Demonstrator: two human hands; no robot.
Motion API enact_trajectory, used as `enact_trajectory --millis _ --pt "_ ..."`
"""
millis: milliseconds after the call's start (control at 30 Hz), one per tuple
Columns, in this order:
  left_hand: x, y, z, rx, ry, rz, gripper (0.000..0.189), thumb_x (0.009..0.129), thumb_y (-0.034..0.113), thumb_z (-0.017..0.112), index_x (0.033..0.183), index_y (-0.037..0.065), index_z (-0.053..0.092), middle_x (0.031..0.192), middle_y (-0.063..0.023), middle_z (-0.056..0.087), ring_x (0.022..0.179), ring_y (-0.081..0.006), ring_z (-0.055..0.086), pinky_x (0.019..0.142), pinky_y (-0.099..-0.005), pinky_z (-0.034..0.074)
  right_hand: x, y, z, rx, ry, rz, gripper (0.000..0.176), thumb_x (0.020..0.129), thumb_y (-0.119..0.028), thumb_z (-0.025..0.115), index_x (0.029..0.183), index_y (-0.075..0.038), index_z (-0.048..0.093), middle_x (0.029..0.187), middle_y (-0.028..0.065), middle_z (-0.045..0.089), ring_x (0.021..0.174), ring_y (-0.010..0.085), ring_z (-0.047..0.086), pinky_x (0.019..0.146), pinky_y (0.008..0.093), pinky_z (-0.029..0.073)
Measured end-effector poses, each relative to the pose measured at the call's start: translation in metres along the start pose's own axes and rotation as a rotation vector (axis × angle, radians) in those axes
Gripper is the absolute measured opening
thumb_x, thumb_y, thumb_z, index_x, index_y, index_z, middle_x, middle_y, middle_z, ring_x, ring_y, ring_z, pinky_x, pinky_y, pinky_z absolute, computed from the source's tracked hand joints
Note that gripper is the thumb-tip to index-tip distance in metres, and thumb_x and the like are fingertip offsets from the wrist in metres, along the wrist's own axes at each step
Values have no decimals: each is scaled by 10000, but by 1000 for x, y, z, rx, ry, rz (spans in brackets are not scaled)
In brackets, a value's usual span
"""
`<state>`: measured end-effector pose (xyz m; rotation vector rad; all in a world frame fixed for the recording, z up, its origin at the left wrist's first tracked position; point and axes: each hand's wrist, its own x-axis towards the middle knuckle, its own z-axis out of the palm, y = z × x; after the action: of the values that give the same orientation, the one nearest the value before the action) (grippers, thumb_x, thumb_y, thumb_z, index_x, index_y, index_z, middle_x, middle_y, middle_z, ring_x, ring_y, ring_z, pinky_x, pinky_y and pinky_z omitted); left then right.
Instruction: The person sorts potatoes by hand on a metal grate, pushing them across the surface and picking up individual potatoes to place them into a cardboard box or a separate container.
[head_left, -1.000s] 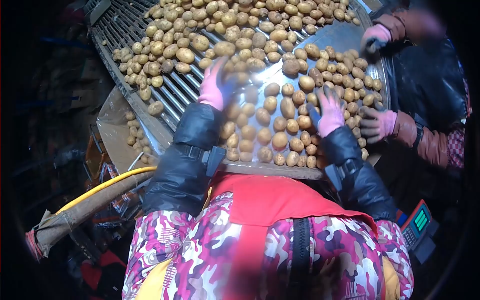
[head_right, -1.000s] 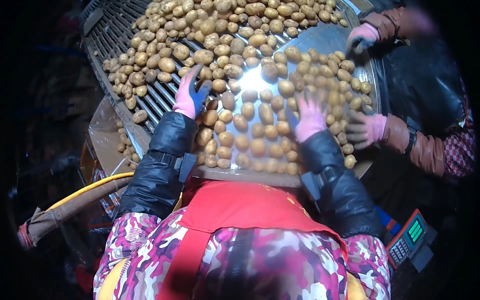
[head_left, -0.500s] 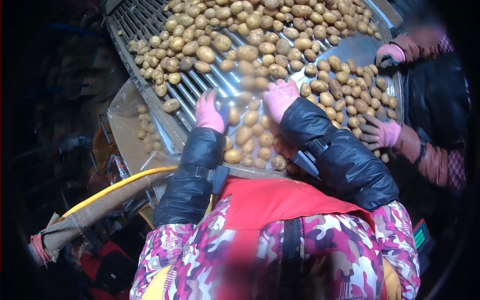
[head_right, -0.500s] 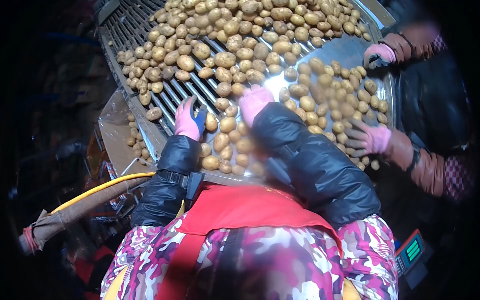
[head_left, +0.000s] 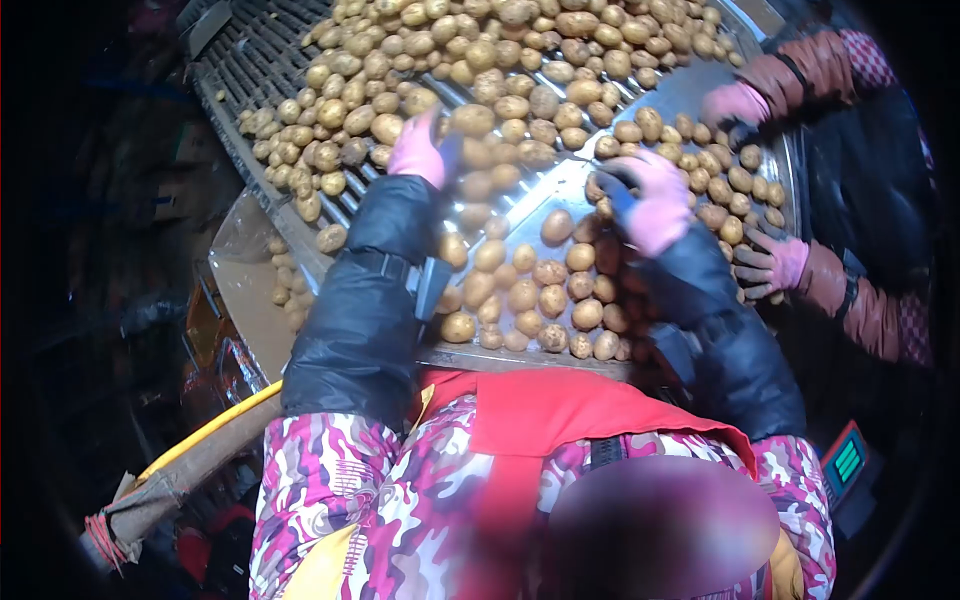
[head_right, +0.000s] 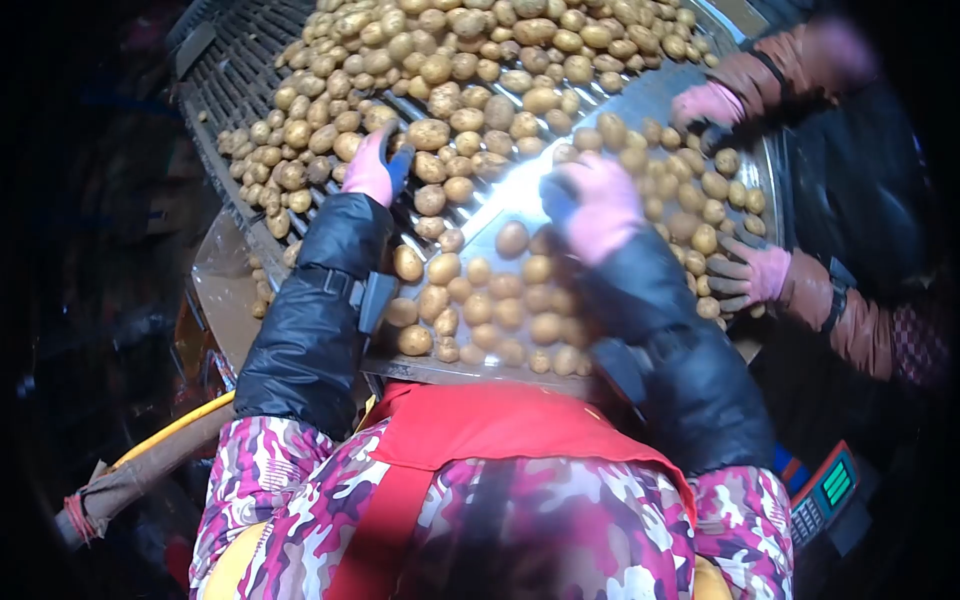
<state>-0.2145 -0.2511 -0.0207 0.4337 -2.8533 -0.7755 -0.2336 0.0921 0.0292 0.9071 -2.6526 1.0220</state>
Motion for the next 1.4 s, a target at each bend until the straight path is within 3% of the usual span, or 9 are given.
enact_trajectory --millis 300,433,500,667,767,867,967,1200,1400 --pt "-9 58 2 242 -186 -72 874 787 478 854 1539 220 492 1420 -221 586 1308 -397 574 1105 -476 471 -290 3 -179 -38 -328 532 29 791 -104 757 804 -83 742 825 130 686 778 349 652 706 464 517" --pt "27 22 20 159 -224 -81 942 762 537 846 1550 177 476 1460 -218 579 1359 -372 550 1148 -463 442 -496 -16 -181 -39 -1395 861 229 797 -272 720 907 -96 818 981 178 771 881 395 727 831 471 576" --pt "35 32 21 199 -229 5 851 806 582 782 1506 164 537 1399 -223 631 1320 -373 588 1115 -460 472 -593 -17 -188 217 -1178 1075 245 807 -275 699 958 -131 828 994 181 766 912 407 723 870 472 577" --pt "42 38 15 -42 -178 -81 733 853 619 735 1352 87 670 1164 -184 751 1065 -322 722 951 -409 543 -500 -23 -168 -183 -1173 863 228 833 -264 709 962 -109 815 984 199 754 924 403 722 831 501 570" --pt "-16 109 -21 -573 -253 -59 614 907 493 779 1338 68 680 1086 -86 757 965 -180 696 875 -345 557 -323 -38 -153 454 -426 1098 295 999 -317 697 988 -30 761 775 59 707 595 220 644 624 324 537" --pt "-42 112 -2 -470 -490 456 457 975 339 720 1354 86 685 1210 -147 748 1136 -248 704 975 -363 545 -220 -32 -109 1239 -70 1111 504 1062 -287 593 1503 -58 507 1239 108 619 1114 206 656 822 326 589" --pt "-28 133 -27 54 -409 132 442 958 351 688 1318 94 682 1295 -161 702 1235 -360 642 1054 -443 505 -186 -15 -51 1513 -86 882 547 1068 -258 577 1560 -65 436 1493 150 524 1282 323 625 965 440 594" --pt "-13 112 -7 430 -486 116 453 957 292 570 1375 119 593 1286 -193 689 1212 -380 651 1035 -507 508 -150 -52 -32 1496 165 1496 459 1068 -422 559 1359 -76 635 1090 106 720 845 216 708 680 344 608" --pt "-51 105 2 87 -589 -35 491 926 445 684 1275 103 634 1211 -221 710 1152 -405 680 985 -491 539 -148 -31 -22 1093 20 1162 372 987 -400 629 1069 -44 697 919 40 674 802 161 667 687 320 566"
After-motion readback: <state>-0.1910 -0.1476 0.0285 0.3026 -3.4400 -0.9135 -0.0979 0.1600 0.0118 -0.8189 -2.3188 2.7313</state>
